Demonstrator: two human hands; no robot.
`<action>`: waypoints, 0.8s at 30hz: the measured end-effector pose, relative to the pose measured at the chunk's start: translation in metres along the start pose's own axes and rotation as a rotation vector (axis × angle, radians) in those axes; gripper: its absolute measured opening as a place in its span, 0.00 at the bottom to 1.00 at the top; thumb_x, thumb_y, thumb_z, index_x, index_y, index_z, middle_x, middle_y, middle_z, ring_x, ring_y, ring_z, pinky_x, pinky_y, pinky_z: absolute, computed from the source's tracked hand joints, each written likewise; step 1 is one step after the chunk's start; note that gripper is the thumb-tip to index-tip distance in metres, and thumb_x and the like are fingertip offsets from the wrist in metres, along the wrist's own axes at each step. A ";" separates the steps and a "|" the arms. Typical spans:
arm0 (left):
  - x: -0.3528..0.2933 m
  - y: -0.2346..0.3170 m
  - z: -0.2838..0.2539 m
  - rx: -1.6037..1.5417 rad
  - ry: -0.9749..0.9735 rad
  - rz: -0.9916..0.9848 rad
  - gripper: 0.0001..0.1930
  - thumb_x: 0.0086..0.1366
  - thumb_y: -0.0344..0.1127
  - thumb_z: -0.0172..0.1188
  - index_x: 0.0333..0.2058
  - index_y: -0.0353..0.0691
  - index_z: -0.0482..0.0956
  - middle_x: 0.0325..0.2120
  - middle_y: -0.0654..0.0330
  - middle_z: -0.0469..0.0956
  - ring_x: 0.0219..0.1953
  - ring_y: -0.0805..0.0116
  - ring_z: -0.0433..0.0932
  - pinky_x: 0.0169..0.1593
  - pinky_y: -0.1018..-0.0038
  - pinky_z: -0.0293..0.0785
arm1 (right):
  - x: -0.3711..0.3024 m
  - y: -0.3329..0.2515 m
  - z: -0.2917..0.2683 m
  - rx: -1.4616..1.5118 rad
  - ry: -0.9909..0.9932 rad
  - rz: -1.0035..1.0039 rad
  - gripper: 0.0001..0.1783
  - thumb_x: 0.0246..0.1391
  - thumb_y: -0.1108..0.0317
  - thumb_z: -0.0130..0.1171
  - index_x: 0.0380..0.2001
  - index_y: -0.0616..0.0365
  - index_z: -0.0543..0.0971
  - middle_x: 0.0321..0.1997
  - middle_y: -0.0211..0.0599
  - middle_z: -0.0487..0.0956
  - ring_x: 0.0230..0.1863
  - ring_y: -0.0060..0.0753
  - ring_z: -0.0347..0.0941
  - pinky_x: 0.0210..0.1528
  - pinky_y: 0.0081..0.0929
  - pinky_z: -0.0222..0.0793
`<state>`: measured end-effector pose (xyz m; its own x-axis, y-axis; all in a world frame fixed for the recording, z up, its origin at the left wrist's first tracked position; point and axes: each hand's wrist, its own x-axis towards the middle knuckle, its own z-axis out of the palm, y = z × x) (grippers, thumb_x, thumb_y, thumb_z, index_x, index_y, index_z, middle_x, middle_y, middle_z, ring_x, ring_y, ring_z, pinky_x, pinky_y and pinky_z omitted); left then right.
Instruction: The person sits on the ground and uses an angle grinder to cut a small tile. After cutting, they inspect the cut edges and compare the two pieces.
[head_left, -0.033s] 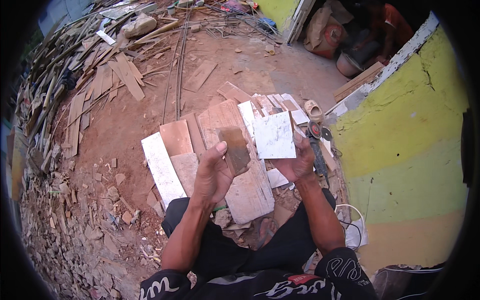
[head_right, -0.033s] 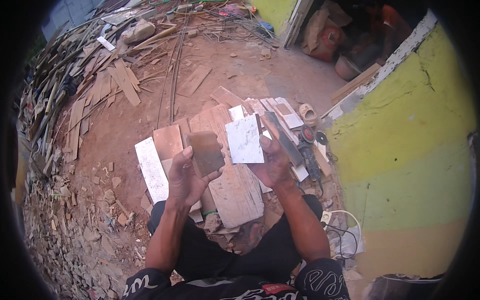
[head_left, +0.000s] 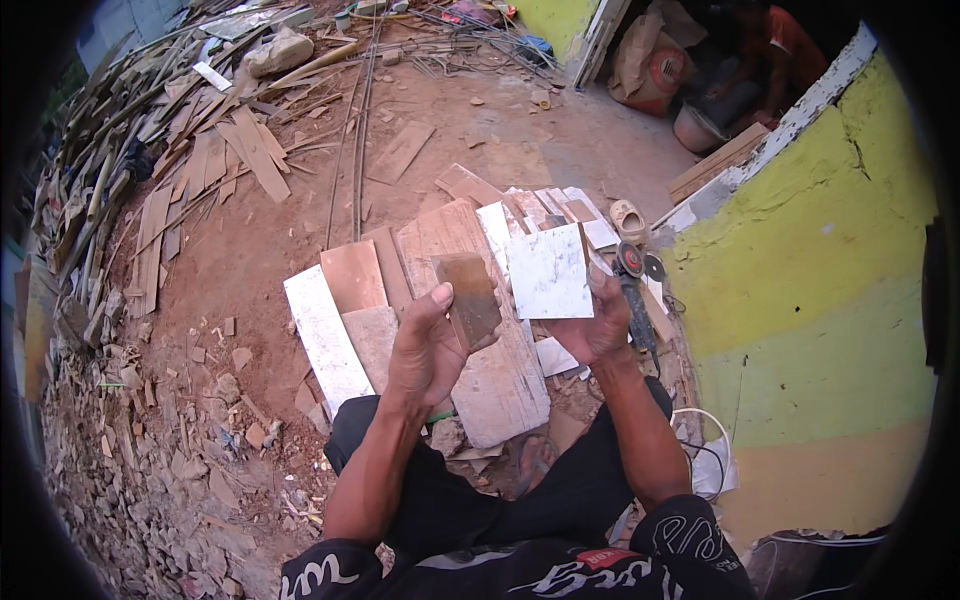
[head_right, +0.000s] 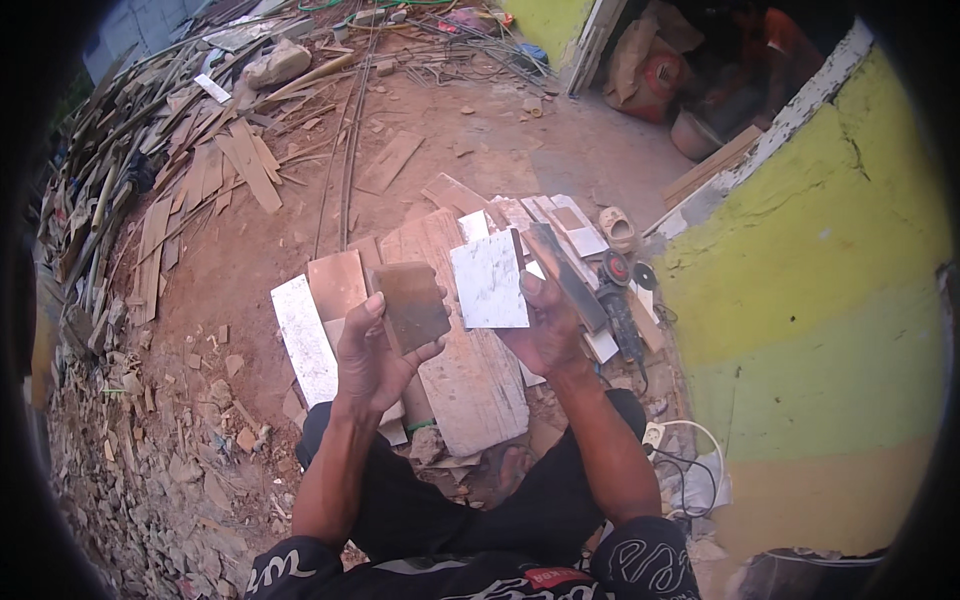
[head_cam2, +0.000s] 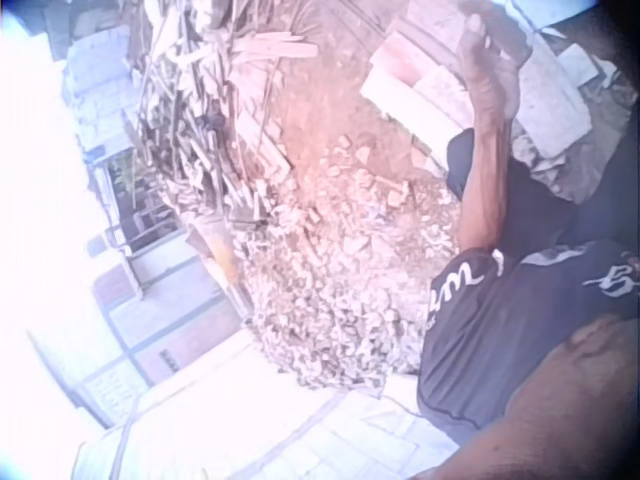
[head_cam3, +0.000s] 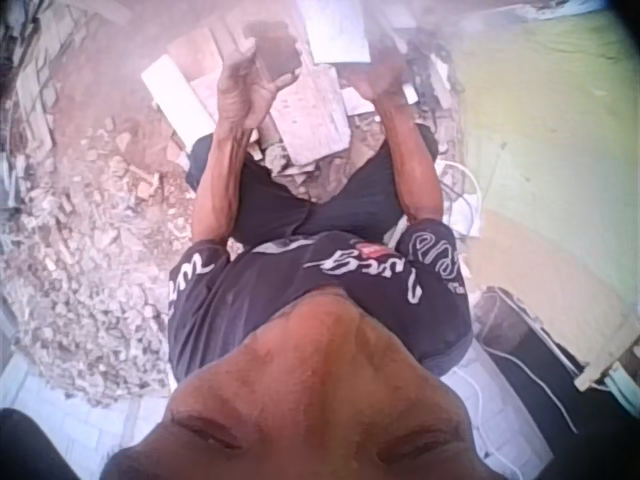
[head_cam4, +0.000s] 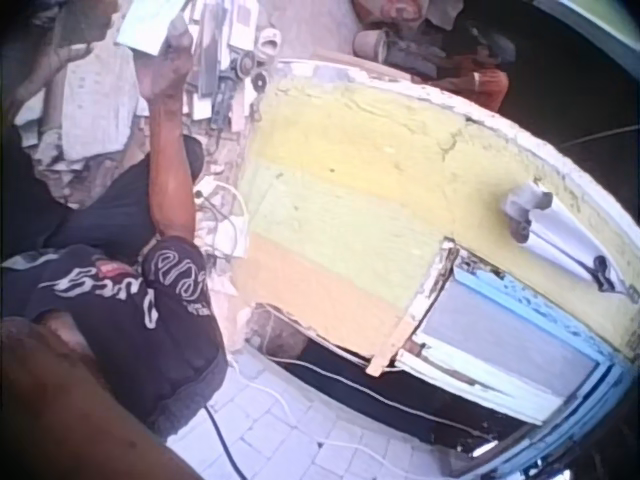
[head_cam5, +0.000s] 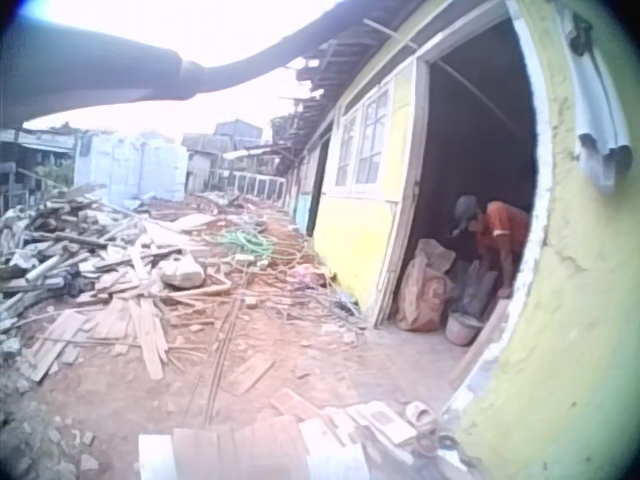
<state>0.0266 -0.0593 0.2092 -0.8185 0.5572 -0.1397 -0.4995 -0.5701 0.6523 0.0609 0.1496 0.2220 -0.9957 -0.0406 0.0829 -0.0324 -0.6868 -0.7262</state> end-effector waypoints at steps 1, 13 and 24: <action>0.000 0.001 0.000 -0.031 -0.003 -0.011 0.40 0.62 0.60 0.61 0.64 0.36 0.68 0.54 0.50 0.77 0.53 0.60 0.78 0.54 0.60 0.76 | -0.001 0.000 0.000 0.006 -0.010 -0.006 0.44 0.58 0.50 0.62 0.71 0.58 0.59 0.62 0.48 0.75 0.60 0.45 0.77 0.59 0.44 0.76; 0.014 -0.005 0.000 0.018 -0.183 0.134 0.44 0.56 0.32 0.72 0.68 0.26 0.60 0.60 0.48 0.72 0.63 0.59 0.72 0.67 0.59 0.70 | -0.007 -0.026 0.012 -0.628 -0.025 -0.039 0.42 0.49 0.58 0.71 0.60 0.78 0.71 0.51 0.48 0.77 0.46 0.31 0.76 0.51 0.30 0.75; 0.017 -0.015 0.003 0.102 -0.174 0.139 0.48 0.51 0.28 0.78 0.68 0.27 0.60 0.61 0.50 0.70 0.63 0.60 0.71 0.62 0.64 0.76 | -0.004 -0.020 0.006 -0.660 -0.150 -0.079 0.48 0.41 0.64 0.79 0.63 0.76 0.69 0.58 0.47 0.74 0.57 0.35 0.74 0.60 0.34 0.71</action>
<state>0.0212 -0.0399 0.1992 -0.8117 0.5783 0.0818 -0.3468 -0.5899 0.7293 0.0664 0.1592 0.2397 -0.9670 -0.1411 0.2120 -0.1981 -0.1066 -0.9744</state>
